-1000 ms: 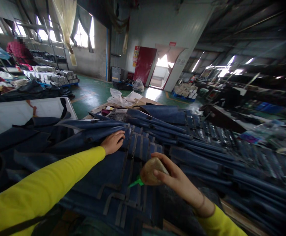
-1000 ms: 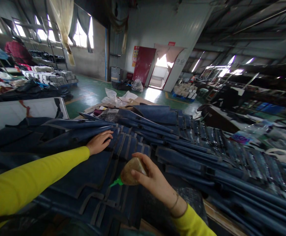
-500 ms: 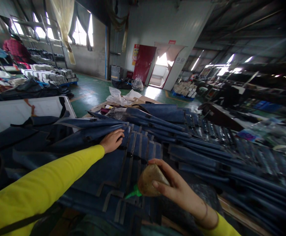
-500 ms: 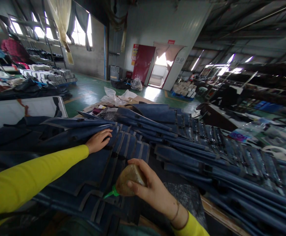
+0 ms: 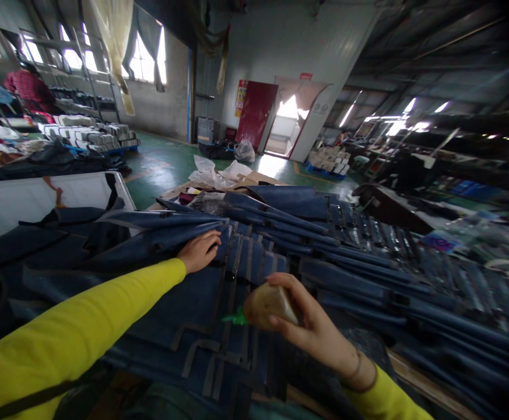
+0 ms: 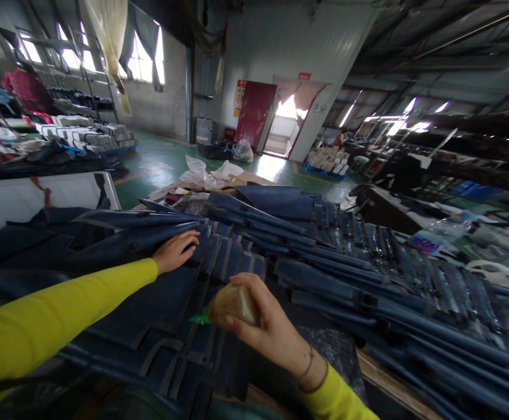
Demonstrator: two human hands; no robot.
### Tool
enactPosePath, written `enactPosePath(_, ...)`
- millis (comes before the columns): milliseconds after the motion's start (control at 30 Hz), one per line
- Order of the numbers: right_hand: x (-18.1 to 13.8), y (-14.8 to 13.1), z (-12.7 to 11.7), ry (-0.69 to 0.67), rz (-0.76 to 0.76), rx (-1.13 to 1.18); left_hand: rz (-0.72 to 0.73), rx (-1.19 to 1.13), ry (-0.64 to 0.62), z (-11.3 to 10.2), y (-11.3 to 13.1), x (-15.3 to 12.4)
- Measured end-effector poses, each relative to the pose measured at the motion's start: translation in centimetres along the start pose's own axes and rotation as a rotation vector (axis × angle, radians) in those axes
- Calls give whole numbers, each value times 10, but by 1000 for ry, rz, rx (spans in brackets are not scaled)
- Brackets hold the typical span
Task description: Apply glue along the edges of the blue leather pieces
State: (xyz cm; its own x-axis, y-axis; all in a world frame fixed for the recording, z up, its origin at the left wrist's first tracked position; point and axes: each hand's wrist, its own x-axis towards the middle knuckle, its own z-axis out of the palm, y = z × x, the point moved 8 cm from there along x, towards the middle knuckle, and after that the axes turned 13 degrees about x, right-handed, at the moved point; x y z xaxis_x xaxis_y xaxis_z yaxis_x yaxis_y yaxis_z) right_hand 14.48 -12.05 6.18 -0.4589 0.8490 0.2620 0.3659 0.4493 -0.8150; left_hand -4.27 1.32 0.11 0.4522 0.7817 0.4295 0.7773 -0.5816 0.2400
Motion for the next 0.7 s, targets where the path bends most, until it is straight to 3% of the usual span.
enactPosePath(133,-3,-4,9,-112,0,52,5,-5,-1,1,0,-1)
enactPosePath(400,18,3,-15,124,-113,-101,4,2,4,0,0,0)
enactPosePath(600,16,4,-10,44,-133,-105,3,2,-2,0,0,-1)
enactPosePath(700,18,6,-14,91,-155,-103,0,6,-9,1,0,0)
